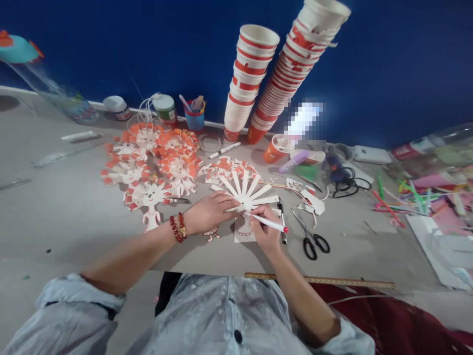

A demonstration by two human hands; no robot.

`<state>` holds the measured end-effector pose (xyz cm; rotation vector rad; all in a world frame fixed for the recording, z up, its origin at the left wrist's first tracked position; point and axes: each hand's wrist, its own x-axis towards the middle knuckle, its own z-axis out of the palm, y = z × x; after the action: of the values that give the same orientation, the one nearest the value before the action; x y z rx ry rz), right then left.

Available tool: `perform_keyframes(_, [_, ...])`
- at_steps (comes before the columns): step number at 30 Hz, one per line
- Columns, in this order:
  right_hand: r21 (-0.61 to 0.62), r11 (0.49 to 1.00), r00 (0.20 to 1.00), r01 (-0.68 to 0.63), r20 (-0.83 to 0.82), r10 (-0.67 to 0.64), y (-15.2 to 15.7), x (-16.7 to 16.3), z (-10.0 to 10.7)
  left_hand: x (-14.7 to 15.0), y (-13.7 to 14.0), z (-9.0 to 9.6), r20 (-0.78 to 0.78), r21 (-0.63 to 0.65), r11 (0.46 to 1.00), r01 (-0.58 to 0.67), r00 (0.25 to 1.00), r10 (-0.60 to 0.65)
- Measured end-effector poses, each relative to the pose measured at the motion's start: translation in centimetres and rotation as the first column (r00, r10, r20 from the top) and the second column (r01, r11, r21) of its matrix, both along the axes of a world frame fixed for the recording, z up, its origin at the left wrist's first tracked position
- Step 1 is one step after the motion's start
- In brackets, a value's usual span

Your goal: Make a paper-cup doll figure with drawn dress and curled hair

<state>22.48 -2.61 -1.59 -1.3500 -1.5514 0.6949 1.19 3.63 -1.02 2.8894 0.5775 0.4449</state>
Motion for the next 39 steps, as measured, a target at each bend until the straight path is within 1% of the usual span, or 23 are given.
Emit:
perform_keyframes(4, [-0.032, 1.0, 1.0, 0.001, 0.01, -0.001, 0.18, 0.02, -0.05, 0.07, -0.04, 0.13, -0.003, 0.003, 1.0, -0.02, 1.0, 0.02])
perform_keyframes(15, [-0.011, 1.0, 0.996, -0.006, 0.09, 0.007, 0.57, -0.11, 0.1, 0.03, -0.1, 0.11, -0.012, -0.015, 1.0, -0.027, 1.0, 0.027])
perform_keyframes(21, [-0.038, 0.999, 0.997, -0.007, 0.077, 0.01, 0.61, -0.15, 0.06, -0.01, -0.06, 0.19, -0.013, -0.003, 1.0, -0.026, 1.0, 0.026])
perform_keyframes(27, [-0.041, 0.999, 0.994, -0.007, 0.113, 0.012, 0.71, -0.21, 0.24, 0.03, -0.07, 0.07, 0.001, 0.009, 1.0, -0.029, 1.0, 0.029])
perform_keyframes(39, [-0.071, 0.997, 0.991, -0.016, 0.13, 0.025, 0.65, -0.11, 0.07, 0.08, -0.08, 0.07, -0.001, 0.003, 1.0, -0.025, 1.0, 0.025])
